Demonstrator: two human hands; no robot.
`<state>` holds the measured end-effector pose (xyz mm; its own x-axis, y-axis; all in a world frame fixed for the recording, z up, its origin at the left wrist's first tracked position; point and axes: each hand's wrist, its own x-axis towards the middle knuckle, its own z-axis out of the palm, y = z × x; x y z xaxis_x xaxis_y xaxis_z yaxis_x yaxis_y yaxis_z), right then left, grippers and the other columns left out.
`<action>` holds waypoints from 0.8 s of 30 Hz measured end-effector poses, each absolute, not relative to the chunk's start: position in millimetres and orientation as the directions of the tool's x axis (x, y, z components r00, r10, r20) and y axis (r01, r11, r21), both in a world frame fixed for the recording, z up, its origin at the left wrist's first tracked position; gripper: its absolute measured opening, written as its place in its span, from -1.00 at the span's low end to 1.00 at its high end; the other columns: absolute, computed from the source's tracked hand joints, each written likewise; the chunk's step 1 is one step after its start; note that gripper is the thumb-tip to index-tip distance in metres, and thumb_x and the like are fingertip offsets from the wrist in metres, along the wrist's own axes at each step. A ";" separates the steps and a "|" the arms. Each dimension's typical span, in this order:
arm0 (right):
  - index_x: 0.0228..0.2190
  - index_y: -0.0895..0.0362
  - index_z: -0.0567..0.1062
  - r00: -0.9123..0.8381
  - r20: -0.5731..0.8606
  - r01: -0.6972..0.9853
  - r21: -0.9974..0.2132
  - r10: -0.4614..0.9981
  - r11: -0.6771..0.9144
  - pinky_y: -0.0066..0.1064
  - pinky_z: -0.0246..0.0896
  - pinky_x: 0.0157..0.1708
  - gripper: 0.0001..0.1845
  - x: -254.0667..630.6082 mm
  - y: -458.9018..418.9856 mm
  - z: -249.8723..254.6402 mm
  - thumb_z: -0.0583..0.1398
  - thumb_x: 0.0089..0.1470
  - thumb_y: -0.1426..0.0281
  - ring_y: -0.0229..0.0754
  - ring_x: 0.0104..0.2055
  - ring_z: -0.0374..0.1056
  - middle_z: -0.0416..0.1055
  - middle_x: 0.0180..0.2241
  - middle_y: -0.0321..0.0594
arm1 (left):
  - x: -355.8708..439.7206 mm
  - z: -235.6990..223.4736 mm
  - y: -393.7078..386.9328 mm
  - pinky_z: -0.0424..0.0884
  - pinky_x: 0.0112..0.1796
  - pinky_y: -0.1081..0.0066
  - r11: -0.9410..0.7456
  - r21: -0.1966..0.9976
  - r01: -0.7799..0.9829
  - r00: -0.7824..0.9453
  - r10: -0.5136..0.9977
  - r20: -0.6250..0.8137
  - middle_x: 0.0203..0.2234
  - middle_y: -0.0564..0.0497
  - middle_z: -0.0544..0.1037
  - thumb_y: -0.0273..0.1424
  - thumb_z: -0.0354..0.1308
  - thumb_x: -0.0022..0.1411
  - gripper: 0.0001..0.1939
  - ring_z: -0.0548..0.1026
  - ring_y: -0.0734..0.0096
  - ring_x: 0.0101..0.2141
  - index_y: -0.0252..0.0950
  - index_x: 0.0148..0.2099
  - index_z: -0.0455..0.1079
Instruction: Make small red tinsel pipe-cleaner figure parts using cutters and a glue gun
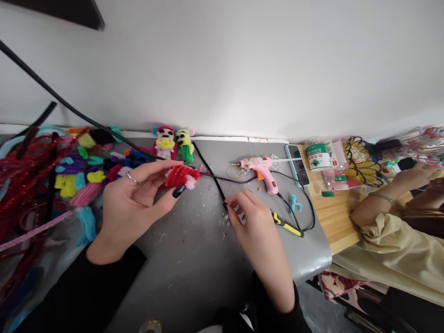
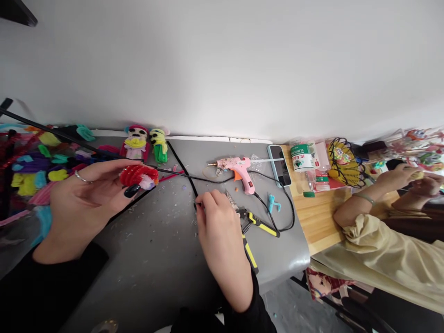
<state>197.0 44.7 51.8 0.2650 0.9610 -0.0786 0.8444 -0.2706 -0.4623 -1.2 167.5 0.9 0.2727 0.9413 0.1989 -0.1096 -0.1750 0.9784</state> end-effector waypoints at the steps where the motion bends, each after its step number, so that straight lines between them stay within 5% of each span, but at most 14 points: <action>1: -0.23 0.04 0.53 0.261 -0.080 0.847 -0.458 0.962 -0.268 -0.32 0.30 -0.27 -0.80 194.2 46.9 50.5 0.15 0.29 0.56 -0.08 -0.25 0.50 0.56 -0.24 -0.19 | -0.6 2.3 167.8 0.73 0.08 0.25 -0.169 0.978 -0.122 0.259 0.946 0.196 -0.09 -0.01 0.77 -0.58 0.47 0.18 -0.60 0.75 0.16 -0.08 -0.21 0.06 0.70; 12: -0.10 0.12 0.58 0.087 -0.077 0.945 -0.311 0.993 -0.107 -0.31 0.25 -0.27 -0.69 172.9 82.7 55.8 0.11 0.34 0.65 -0.07 -0.16 0.44 0.52 -0.17 -0.11 | 5.3 12.4 170.9 0.66 0.02 0.58 -0.182 0.956 -0.229 0.158 0.962 0.221 -0.12 0.12 0.79 -0.73 0.41 0.09 -0.52 0.76 0.43 -0.11 -0.14 -0.02 0.72; 16: 0.03 0.12 0.57 -0.143 -0.010 0.946 -0.296 0.990 0.134 -0.29 0.29 -0.23 -0.69 157.4 87.4 50.8 0.13 0.40 0.60 -0.07 -0.13 0.39 0.51 -0.16 -0.13 | 2.4 9.8 170.8 0.64 0.03 0.62 -0.215 0.952 -0.219 0.175 0.951 0.256 -0.09 0.12 0.78 -0.71 0.39 0.14 -0.52 0.75 0.48 -0.10 -0.14 0.02 0.71; 24: -0.25 0.15 0.57 -0.353 -0.024 0.927 -0.143 0.935 0.346 -0.26 0.36 -0.26 -0.75 131.0 91.8 29.8 0.12 0.45 0.55 -0.05 -0.14 0.39 0.49 -0.25 -0.11 | 6.1 11.1 169.2 0.67 0.03 0.51 -0.195 0.952 -0.237 0.180 0.954 0.240 -0.12 0.03 0.79 -0.70 0.39 0.12 -0.56 0.75 0.37 -0.10 -0.24 0.02 0.70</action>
<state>131.0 91.8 29.8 -0.3528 0.9354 -0.0242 0.9272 0.3460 -0.1432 6.1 169.2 11.1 0.1803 0.9538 0.2404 -0.2366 -0.1952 0.9518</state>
